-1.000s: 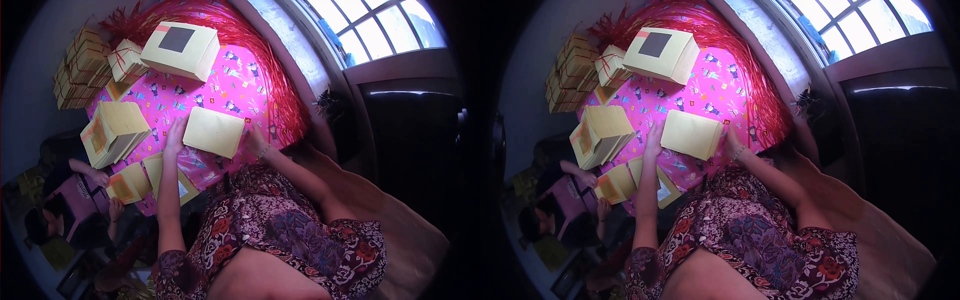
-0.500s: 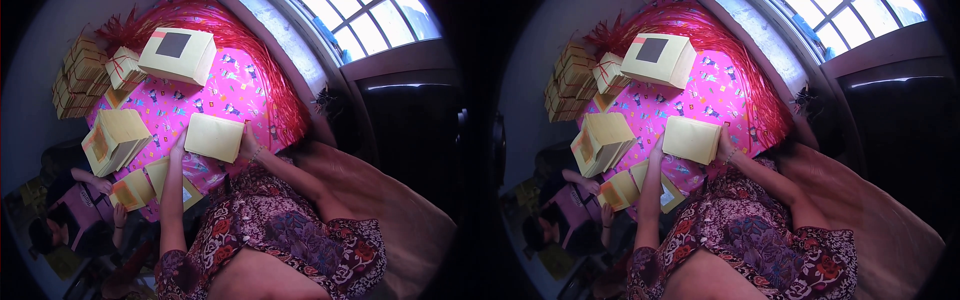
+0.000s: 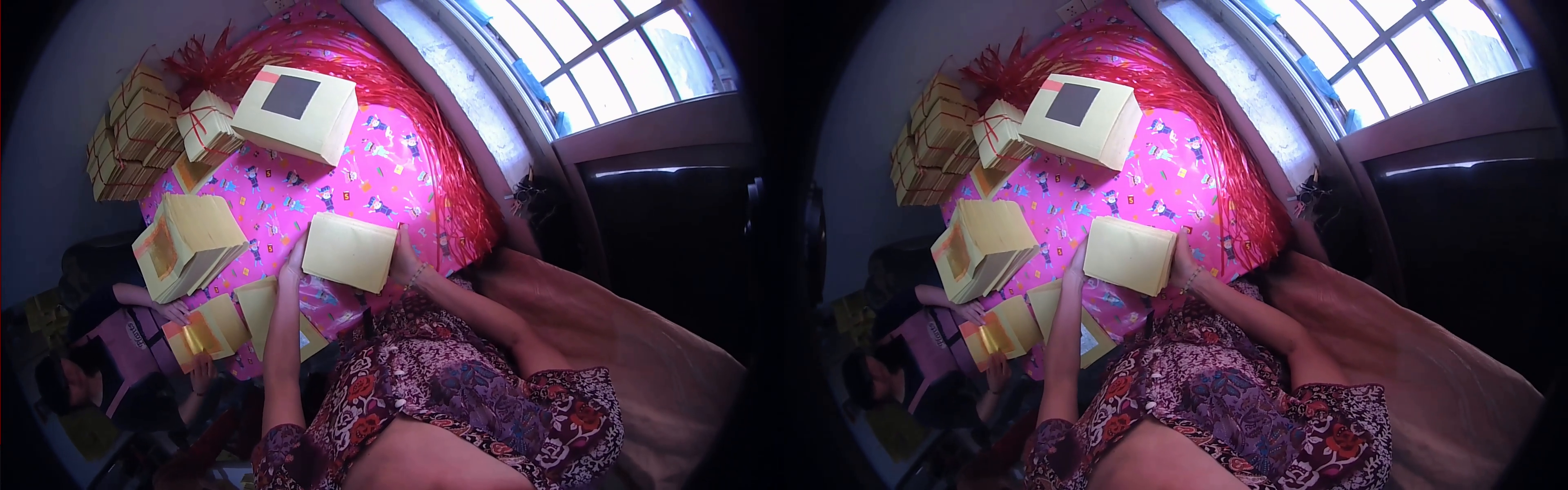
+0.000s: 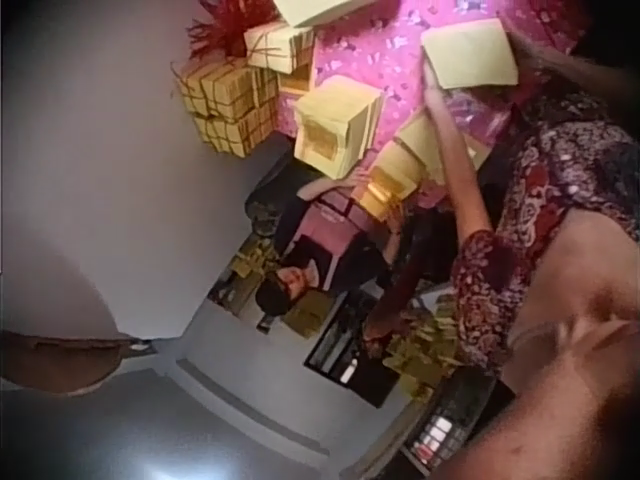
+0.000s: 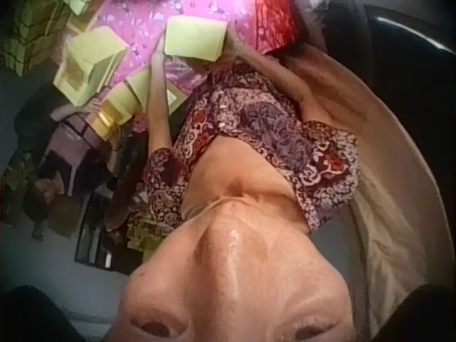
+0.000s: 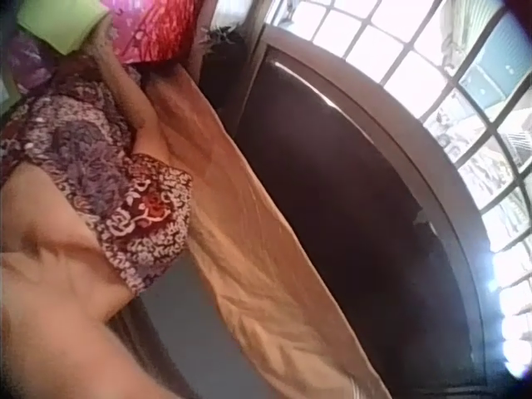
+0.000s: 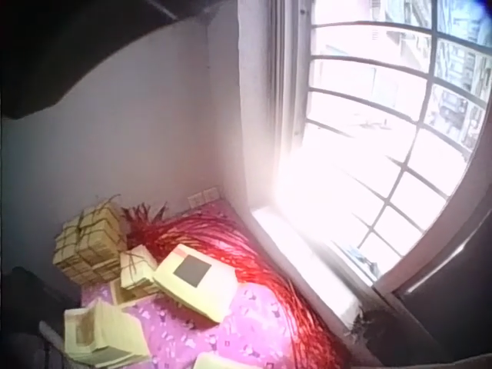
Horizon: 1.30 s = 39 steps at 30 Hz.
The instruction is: Counting and bundling sheets of joss paper using red string.
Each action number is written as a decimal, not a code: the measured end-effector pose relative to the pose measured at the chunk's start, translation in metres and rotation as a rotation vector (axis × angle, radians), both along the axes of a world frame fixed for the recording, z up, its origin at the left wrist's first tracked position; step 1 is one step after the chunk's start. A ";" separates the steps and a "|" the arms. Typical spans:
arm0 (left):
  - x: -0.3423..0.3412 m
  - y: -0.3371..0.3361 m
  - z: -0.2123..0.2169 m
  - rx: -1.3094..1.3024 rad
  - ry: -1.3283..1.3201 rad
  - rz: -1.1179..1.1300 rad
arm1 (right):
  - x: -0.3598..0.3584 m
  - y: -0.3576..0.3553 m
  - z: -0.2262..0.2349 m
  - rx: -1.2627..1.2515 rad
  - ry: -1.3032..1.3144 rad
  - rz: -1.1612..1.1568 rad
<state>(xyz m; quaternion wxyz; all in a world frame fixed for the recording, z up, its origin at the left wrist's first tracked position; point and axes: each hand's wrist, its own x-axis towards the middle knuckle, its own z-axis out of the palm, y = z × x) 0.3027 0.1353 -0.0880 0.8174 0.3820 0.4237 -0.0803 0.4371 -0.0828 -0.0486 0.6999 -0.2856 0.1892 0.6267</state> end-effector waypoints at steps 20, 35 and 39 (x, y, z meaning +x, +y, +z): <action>-0.023 -0.006 0.039 0.485 0.101 0.499 | 0.271 0.082 -0.053 -1.078 -2.114 0.524; 0.109 -0.059 0.139 0.738 -0.315 0.149 | 0.244 0.035 -0.005 -0.804 -2.258 0.323; 0.130 -0.098 0.135 0.732 -0.398 0.045 | 0.257 0.057 -0.028 -0.892 -2.272 0.540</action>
